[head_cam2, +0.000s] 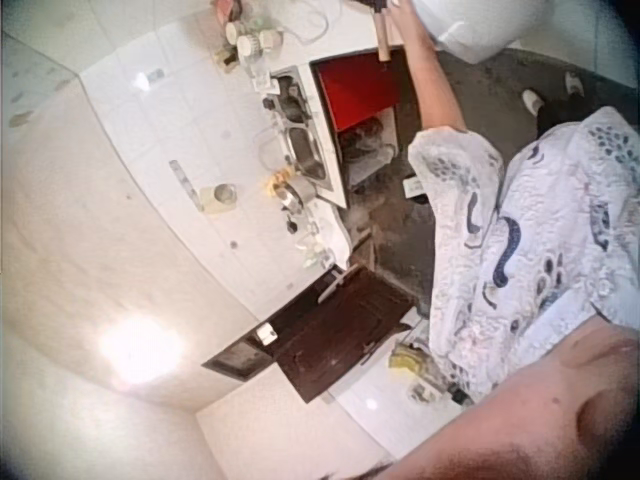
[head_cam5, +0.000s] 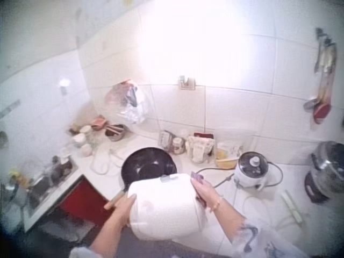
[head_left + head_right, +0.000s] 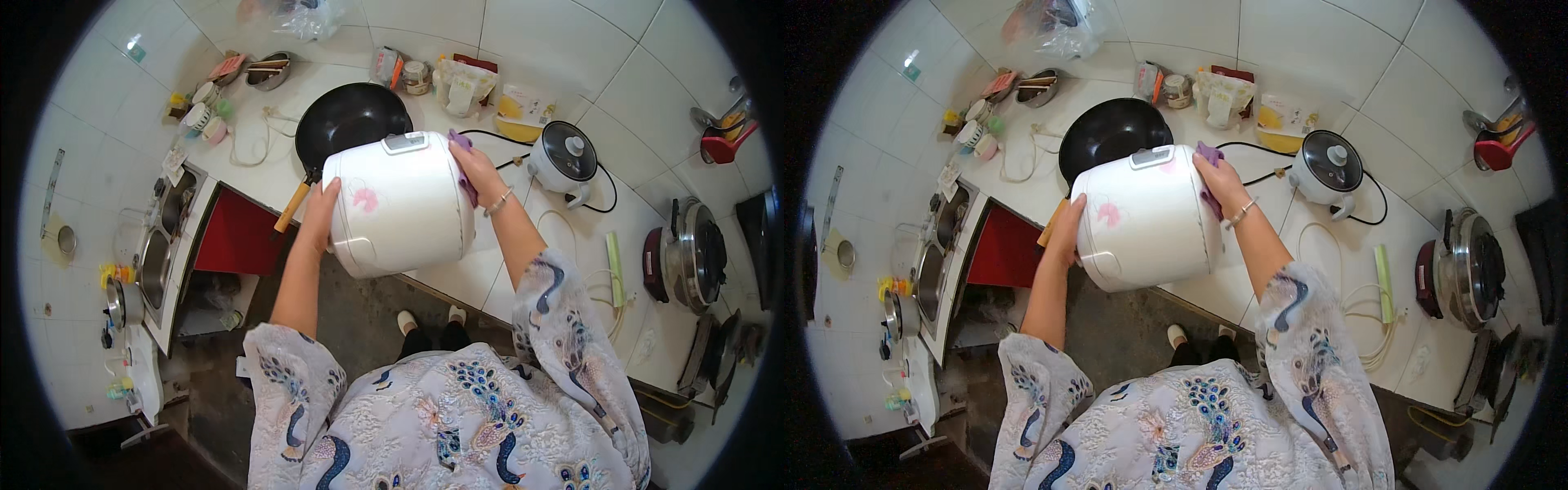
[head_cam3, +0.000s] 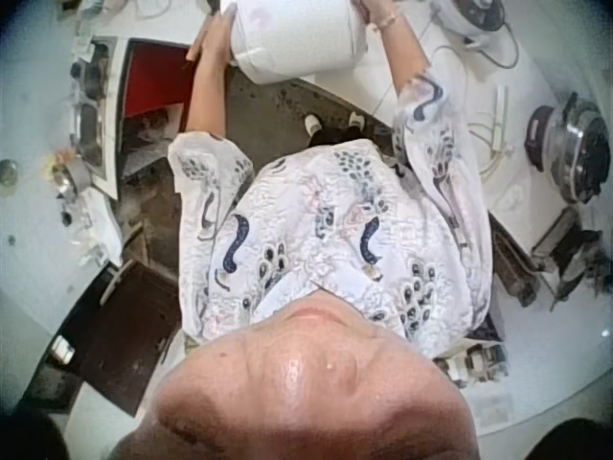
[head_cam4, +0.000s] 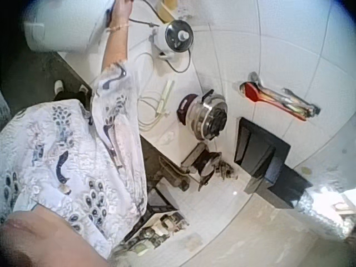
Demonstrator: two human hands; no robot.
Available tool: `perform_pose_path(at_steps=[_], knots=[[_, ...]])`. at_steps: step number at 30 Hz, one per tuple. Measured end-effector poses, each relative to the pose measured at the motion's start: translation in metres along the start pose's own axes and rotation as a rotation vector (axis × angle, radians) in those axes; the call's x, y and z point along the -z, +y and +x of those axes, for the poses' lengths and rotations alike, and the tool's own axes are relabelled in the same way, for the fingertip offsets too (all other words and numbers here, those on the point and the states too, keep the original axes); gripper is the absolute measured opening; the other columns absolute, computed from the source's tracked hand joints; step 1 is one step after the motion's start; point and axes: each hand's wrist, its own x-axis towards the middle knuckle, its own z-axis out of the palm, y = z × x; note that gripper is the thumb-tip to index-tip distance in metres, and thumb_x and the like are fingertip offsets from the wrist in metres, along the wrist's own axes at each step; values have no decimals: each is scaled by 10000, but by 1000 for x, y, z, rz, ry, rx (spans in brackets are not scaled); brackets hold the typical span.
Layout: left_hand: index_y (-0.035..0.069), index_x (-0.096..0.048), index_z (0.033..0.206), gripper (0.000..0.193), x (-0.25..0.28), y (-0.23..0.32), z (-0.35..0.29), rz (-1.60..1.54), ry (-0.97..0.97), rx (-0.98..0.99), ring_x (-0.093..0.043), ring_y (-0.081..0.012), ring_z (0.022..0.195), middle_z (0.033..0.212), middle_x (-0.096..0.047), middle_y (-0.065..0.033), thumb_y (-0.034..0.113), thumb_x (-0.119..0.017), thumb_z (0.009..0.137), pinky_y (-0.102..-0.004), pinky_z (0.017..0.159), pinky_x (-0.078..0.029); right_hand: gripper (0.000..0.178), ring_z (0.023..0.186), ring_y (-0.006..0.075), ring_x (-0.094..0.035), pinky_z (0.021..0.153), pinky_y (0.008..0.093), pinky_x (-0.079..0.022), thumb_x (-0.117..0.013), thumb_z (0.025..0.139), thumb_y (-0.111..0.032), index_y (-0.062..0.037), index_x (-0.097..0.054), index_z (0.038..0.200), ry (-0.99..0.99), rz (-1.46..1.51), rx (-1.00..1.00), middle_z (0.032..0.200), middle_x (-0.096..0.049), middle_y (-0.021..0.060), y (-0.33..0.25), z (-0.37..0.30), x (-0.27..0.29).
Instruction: The person wipes the exterior of a white rice cooker with a purple cloth, rotating the appliance to clean all sides. They then move to the sink, rinse the cloth under running water, and wring it out.
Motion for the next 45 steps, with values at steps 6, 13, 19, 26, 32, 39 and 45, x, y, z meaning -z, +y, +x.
perform_pose_path(at_steps=[6,13,19,26,32,39,45], knots=[[36,-313,1463,713,-27,-33,-44,54,-25,-304,-453,-284,1263,1396,-432,-183,282,-564,843,-396,1043,-370,379,895,104,-565,793,257,-469,-633,934,-320,-17,-571,1153,243,23,304,1019,-618,34,27,-82,22],[35,-252,1494,868,-47,-50,-64,406,-157,-694,-383,-300,1333,1461,-358,-181,238,-613,731,-426,1118,-277,544,987,135,-594,874,287,-498,-555,967,-446,-7,-503,1284,291,448,361,1125,-620,64,58,-129,58],[45,-335,1431,853,-63,-47,-80,555,-263,-902,-376,-346,1350,1446,-415,-170,165,-669,655,-565,1157,-31,599,1035,155,-615,906,284,-508,-400,998,-538,-26,-543,1273,444,354,246,1181,-623,73,84,-155,80],[39,-372,1374,781,-96,-24,-105,664,-337,-930,-409,-347,1310,1387,-437,-210,237,-714,701,-523,1142,-148,588,1008,167,-625,861,330,-533,-395,989,-564,-72,-564,1262,477,787,52,1154,-635,59,107,-183,78],[2,-379,1363,888,-117,-2,-109,791,-116,-798,-478,-338,1147,1216,-502,-217,501,-769,740,-451,965,-393,590,1022,167,-607,924,302,-468,-370,1010,-518,-21,-596,1233,578,543,207,1138,-655,82,149,-180,66],[4,-293,1473,864,-103,-6,-100,687,-117,-755,-455,-324,1233,1363,-442,-206,352,-734,816,-409,1036,-360,578,1000,163,-599,885,293,-468,-400,1012,-496,9,-607,1202,600,228,243,1094,-667,93,115,-176,54],[-1,-303,1469,804,-87,-10,-97,516,-80,-640,-411,-291,1312,1440,-400,-191,254,-698,818,-387,1084,-325,524,978,140,-580,851,289,-471,-456,1008,-451,19,-616,1173,435,162,157,1077,-662,82,113,-166,56]])
